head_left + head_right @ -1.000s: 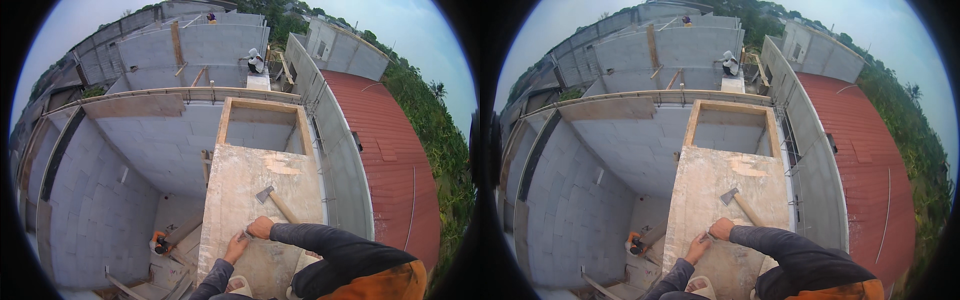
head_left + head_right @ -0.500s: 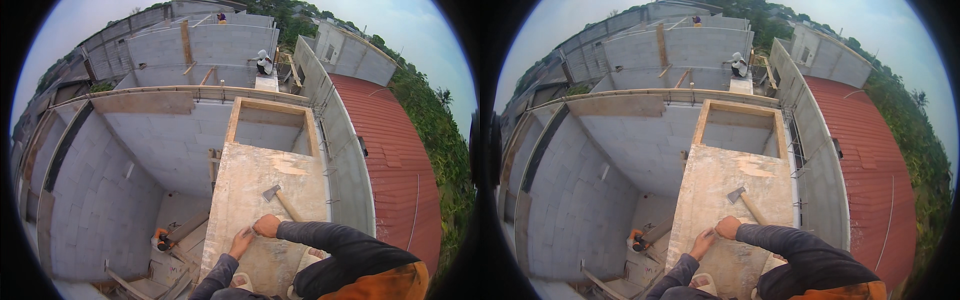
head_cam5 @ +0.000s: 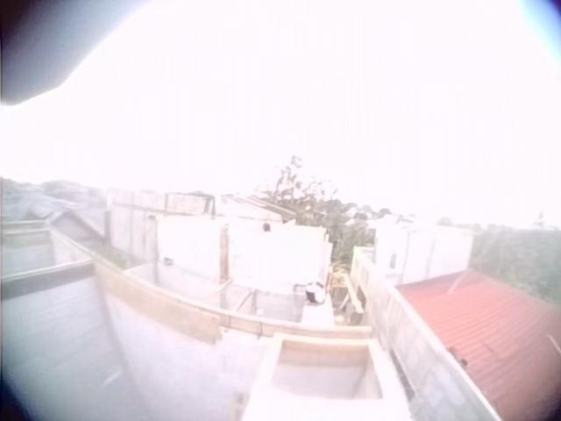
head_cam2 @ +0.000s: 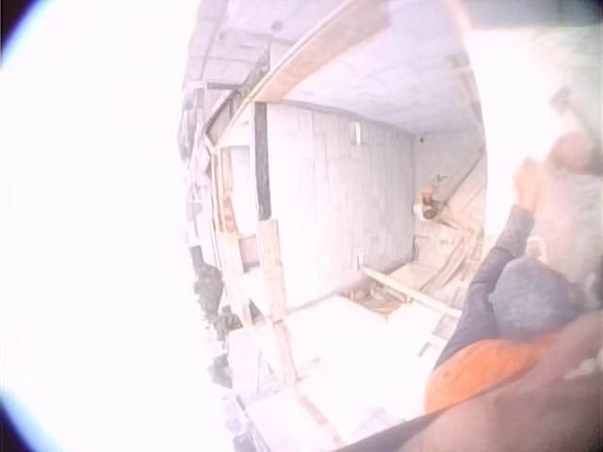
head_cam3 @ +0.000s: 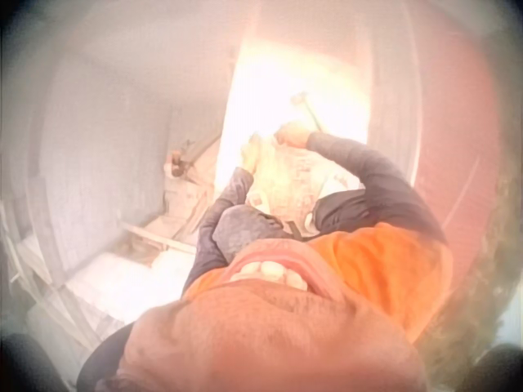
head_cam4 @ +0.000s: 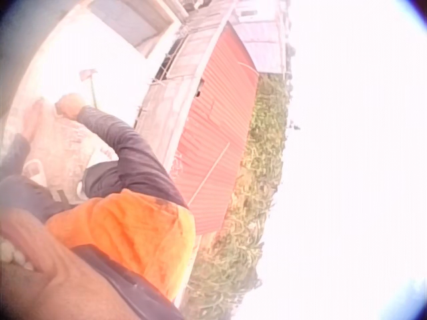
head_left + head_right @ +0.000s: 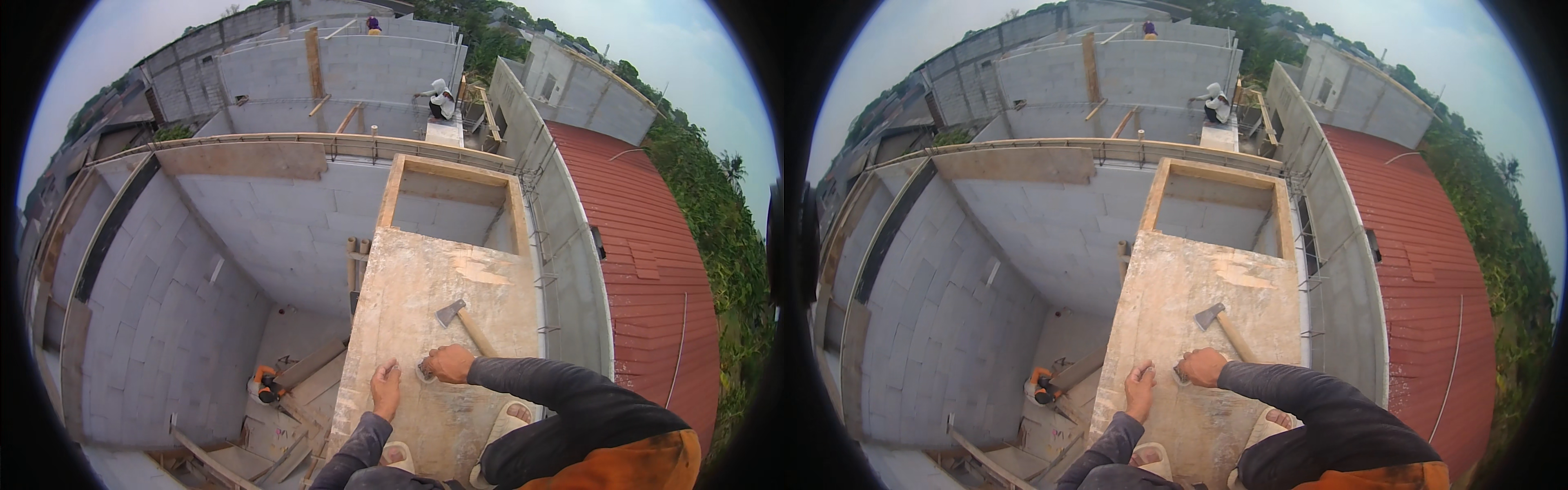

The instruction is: The person positions a large wooden board on a frame, hammers nails into it using a hatchet, and then adjusts a second wooden board to fit onto the structure.

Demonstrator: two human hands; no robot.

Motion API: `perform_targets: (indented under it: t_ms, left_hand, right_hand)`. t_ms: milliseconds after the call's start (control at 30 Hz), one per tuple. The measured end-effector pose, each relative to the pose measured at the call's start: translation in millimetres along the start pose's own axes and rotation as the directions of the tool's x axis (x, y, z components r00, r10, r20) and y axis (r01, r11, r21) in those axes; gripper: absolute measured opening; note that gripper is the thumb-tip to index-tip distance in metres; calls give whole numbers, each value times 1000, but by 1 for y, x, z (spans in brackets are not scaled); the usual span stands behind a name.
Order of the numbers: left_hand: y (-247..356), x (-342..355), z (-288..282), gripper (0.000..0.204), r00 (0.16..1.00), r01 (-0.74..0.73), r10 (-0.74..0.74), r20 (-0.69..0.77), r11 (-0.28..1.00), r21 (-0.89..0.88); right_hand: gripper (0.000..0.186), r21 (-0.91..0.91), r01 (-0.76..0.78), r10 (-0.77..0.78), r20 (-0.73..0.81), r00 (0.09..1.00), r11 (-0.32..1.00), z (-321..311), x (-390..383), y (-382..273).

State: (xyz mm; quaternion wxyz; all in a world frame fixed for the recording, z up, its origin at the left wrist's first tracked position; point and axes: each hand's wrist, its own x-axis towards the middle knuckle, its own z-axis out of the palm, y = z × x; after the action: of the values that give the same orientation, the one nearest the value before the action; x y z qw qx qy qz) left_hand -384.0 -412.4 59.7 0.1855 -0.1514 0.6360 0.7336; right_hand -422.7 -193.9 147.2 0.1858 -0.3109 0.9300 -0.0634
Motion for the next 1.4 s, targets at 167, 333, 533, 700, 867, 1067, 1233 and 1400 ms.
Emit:
perform_targets:
  t_ms: [167,333,533,700,867,1067,1233,1400]
  left_hand:
    - [42,-12,6,52,999,39,-21,45,884,-466]
    - [54,-21,-2,57,985,167,-69,159,627,-761]
    - [37,-12,-24,51,987,148,-142,76,627,-765]
    - [32,-29,-18,51,969,234,-213,126,621,-748]
    - [27,-34,-17,50,968,248,-193,160,652,-716]
    - [26,-34,-14,38,968,237,-227,103,709,-664]
    - [53,-53,-23,29,975,220,-216,59,879,-423]
    - [54,-46,-22,23,972,235,-220,84,883,-405]
  right_hand:
    - [26,342,-3,54,-138,989,940,-26,0,-46]
    - [31,407,82,-14,-169,986,910,-25,31,-89]
    - [36,374,96,-49,-132,990,923,-29,39,-106]
    - [26,404,6,41,-107,993,915,5,37,-103]
    - [24,472,-130,165,-34,986,872,2,27,-111]
    - [25,714,-92,265,-134,955,694,3,23,-103]
    - [19,863,-339,402,178,898,375,-26,25,-85]
    - [17,851,-220,356,42,934,478,-16,35,-70]
